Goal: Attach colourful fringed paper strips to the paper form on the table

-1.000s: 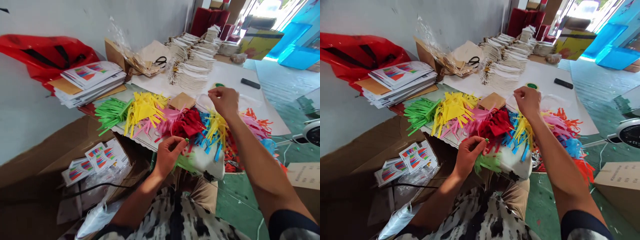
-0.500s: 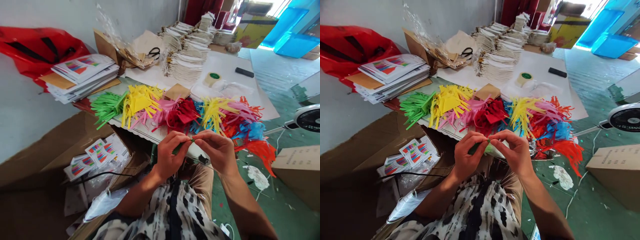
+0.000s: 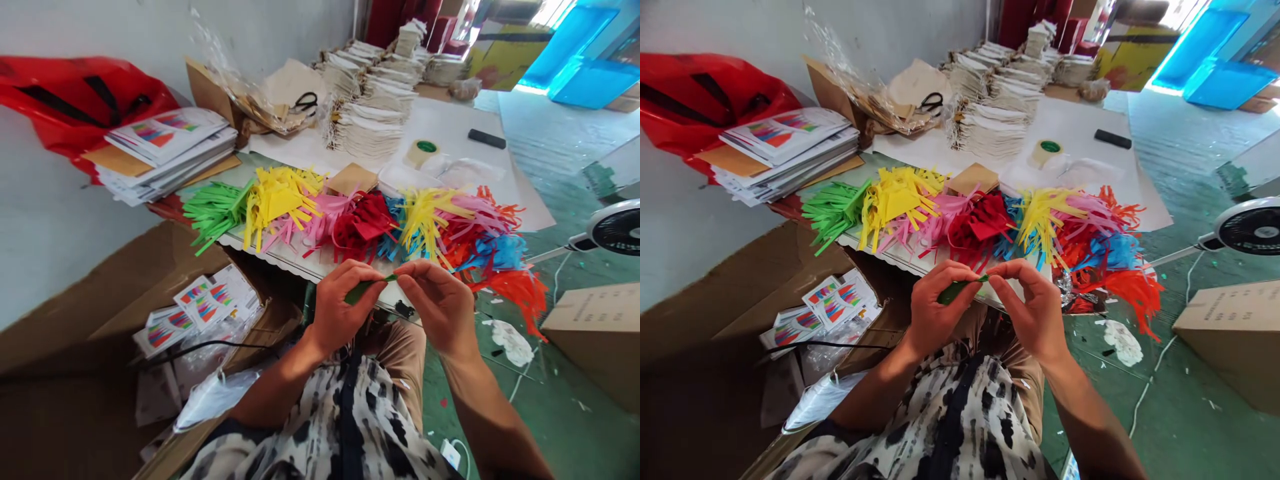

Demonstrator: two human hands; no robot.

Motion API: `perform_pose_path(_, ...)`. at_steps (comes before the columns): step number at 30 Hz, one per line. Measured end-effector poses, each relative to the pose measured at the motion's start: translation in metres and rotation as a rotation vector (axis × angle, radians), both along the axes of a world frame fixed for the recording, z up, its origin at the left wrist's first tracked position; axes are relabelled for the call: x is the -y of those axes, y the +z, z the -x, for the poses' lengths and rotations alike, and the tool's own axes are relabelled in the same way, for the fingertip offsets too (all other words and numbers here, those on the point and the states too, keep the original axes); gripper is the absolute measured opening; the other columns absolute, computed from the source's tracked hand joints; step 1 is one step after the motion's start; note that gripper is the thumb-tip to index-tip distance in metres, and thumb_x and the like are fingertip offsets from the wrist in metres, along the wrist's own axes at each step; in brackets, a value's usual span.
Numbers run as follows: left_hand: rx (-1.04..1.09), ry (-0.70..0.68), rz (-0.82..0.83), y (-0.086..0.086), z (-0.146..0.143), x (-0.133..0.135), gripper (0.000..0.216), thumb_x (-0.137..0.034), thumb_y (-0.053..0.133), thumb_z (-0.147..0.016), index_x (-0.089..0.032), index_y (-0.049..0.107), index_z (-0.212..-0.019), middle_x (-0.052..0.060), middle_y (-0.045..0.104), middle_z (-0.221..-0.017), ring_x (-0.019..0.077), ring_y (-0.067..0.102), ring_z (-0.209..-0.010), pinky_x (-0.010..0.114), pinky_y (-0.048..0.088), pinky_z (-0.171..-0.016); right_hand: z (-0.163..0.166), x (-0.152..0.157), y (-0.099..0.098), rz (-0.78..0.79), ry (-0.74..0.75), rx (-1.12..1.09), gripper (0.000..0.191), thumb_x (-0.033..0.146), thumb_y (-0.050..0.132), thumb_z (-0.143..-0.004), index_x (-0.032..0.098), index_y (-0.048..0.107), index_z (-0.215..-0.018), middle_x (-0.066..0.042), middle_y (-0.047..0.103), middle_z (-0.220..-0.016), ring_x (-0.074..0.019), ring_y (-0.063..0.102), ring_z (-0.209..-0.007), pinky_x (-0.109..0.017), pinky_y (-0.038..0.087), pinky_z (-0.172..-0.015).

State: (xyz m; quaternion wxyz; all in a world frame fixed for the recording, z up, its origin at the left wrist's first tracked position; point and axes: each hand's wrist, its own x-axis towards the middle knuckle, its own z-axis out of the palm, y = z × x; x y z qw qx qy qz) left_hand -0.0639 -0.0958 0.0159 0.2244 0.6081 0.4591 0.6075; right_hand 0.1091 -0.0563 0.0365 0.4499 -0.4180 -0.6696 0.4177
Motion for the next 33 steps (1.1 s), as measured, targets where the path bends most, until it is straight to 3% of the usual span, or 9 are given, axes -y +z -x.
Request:
perform_pose_path(7,-0.041,-0.042,-0.033,0.002,0.0,-0.001,0.003,-0.02,0.072,-0.096,-0.02,0.075,-0.098,0.004,0.072,-0.093,0.0157,0.069,-0.089,0.028,0.055,-0.083,-0.009,0.001,-0.008,-0.115,0.025,0.083,0.012,0.038,0.067,-0.1,0.027,0.069,-0.099,-0.002,0.068,-0.097,-0.0192,0.065,-0.094,-0.034,0.051,-0.084)
perform_pose_path(12,-0.027,-0.058,-0.003,0.002,-0.007,-0.003,0.007,-0.025,0.074,-0.096,-0.021,0.076,-0.1,0.005,0.074,-0.095,0.0169,0.071,-0.091,0.029,0.056,-0.084,-0.01,0.005,-0.011,-0.096,0.011,0.083,0.013,0.038,0.061,-0.104,0.026,0.064,-0.099,-0.002,0.063,-0.096,-0.018,0.062,-0.09,-0.034,0.049,-0.083)
perform_pose_path(19,0.014,-0.05,-0.054,-0.001,-0.014,-0.006,0.005,-0.019,0.076,-0.093,-0.02,0.077,-0.098,0.003,0.073,-0.092,0.0136,0.07,-0.087,0.026,0.057,-0.081,-0.015,0.008,-0.013,-0.063,-0.017,-0.03,0.007,0.033,0.073,-0.098,0.027,0.073,-0.1,-0.002,0.068,-0.097,-0.0178,0.064,-0.093,-0.032,0.052,-0.085)
perform_pose_path(23,-0.02,-0.062,-0.163,-0.003,-0.017,-0.009,0.008,-0.015,0.078,-0.09,-0.02,0.076,-0.096,0.002,0.073,-0.09,0.0129,0.069,-0.086,0.025,0.058,-0.08,-0.019,0.008,-0.016,-0.028,0.043,-0.047,0.007,0.032,0.069,-0.1,0.026,0.071,-0.1,-0.001,0.067,-0.097,-0.0159,0.064,-0.091,-0.029,0.051,-0.082)
perform_pose_path(29,-0.037,-0.057,-0.179,-0.006,-0.022,-0.01,0.009,-0.013,0.077,-0.089,-0.02,0.075,-0.095,0.002,0.072,-0.089,0.0128,0.07,-0.085,0.026,0.06,-0.081,-0.022,0.013,-0.019,-0.043,0.041,-0.041,0.004,0.028,0.067,-0.101,0.027,0.07,-0.102,0.0,0.067,-0.099,-0.0143,0.064,-0.093,-0.028,0.05,-0.086)
perform_pose_path(33,-0.034,-0.087,-0.175,-0.007,-0.022,-0.01,0.009,-0.014,0.077,-0.09,-0.02,0.075,-0.096,0.002,0.073,-0.09,0.0128,0.07,-0.084,0.027,0.06,-0.082,-0.025,0.014,-0.02,-0.068,0.022,-0.092,0.013,0.022,0.077,-0.093,0.032,0.079,-0.102,0.002,0.073,-0.096,-0.014,0.066,-0.092,-0.027,0.051,-0.085)
